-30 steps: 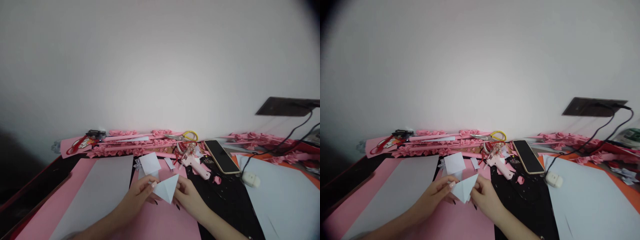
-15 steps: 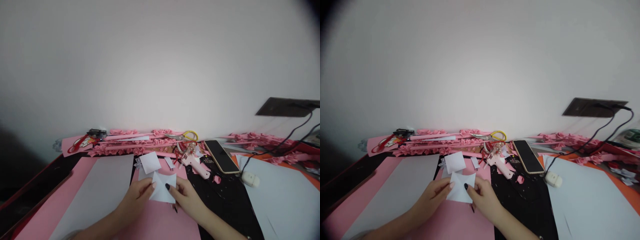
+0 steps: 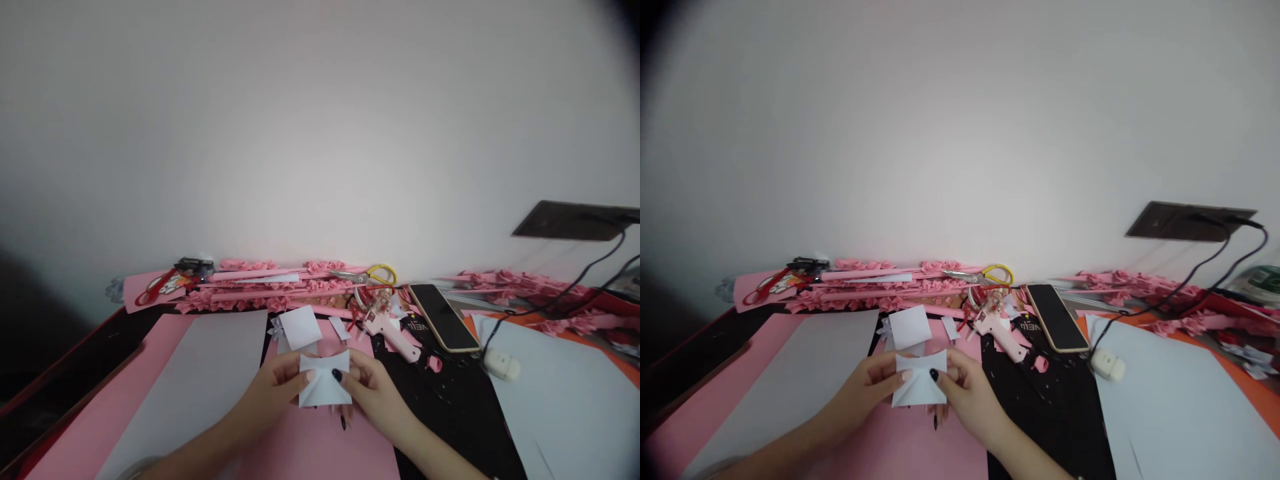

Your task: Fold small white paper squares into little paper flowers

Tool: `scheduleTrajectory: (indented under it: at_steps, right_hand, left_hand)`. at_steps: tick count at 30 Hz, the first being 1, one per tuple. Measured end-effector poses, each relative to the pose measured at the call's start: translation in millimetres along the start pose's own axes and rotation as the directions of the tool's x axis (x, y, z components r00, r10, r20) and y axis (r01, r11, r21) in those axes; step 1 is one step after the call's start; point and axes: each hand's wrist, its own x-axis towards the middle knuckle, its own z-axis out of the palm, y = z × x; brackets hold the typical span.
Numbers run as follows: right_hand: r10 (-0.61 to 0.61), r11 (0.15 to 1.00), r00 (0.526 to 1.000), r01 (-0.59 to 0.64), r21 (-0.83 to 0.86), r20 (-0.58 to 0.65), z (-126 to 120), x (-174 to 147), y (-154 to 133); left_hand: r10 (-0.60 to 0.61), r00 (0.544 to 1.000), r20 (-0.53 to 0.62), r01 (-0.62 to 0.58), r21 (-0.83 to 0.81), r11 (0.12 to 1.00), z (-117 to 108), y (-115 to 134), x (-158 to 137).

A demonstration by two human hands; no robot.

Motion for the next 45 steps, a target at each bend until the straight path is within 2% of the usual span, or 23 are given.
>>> scheduleTrajectory:
  at_steps: [7, 12, 17, 20, 24, 26, 32, 45]
  right_hand:
    - [0.006, 0.939, 1.0, -0.008, 0.344, 0.008, -2, 0, 4]
    - [0.044, 0.905, 0.999, -0.037, 0.424, -0.007, -3, -1, 4]
    - [0.029, 0.887, 0.998, -0.048, 0.459, 0.05, -5, -1, 1]
    - [0.048, 0.903, 0.998, -0.065, 0.425, 0.051, -5, 0, 2]
    - [0.102, 0.958, 0.995, -0.095, 0.272, -0.012, -4, 2, 6]
    - [0.099, 0.972, 0.995, -0.09, 0.217, -0.031, -4, 3, 8]
    - [0.079, 0.991, 0.996, -0.076, 0.107, -0.03, -6, 4, 9]
    - [0.067, 0.997, 0.997, -0.066, 0.032, -0.033, -2, 4, 13]
  left_hand:
    - [-0.107, 0.994, 0.029, 0.111, -0.228, 0.967, -4, -2, -1]
    - [-0.133, 0.991, 0.025, 0.134, -0.305, 0.943, -3, 0, -1]
    - [-0.107, 0.992, 0.072, 0.126, -0.357, 0.925, -4, 2, -2]
    - [-0.104, 0.993, 0.062, 0.117, -0.281, 0.952, -4, 2, -2]
    - [-0.104, 0.994, -0.046, 0.104, 0.002, 0.995, -2, 2, -2]
    - [-0.106, 0.993, -0.058, 0.111, 0.079, 0.991, -1, 1, -1]
    - [-0.093, 0.993, -0.075, 0.102, 0.126, 0.987, -1, 0, 2]
    - [-0.056, 0.985, -0.162, 0.086, 0.184, 0.979, -2, 1, 2]
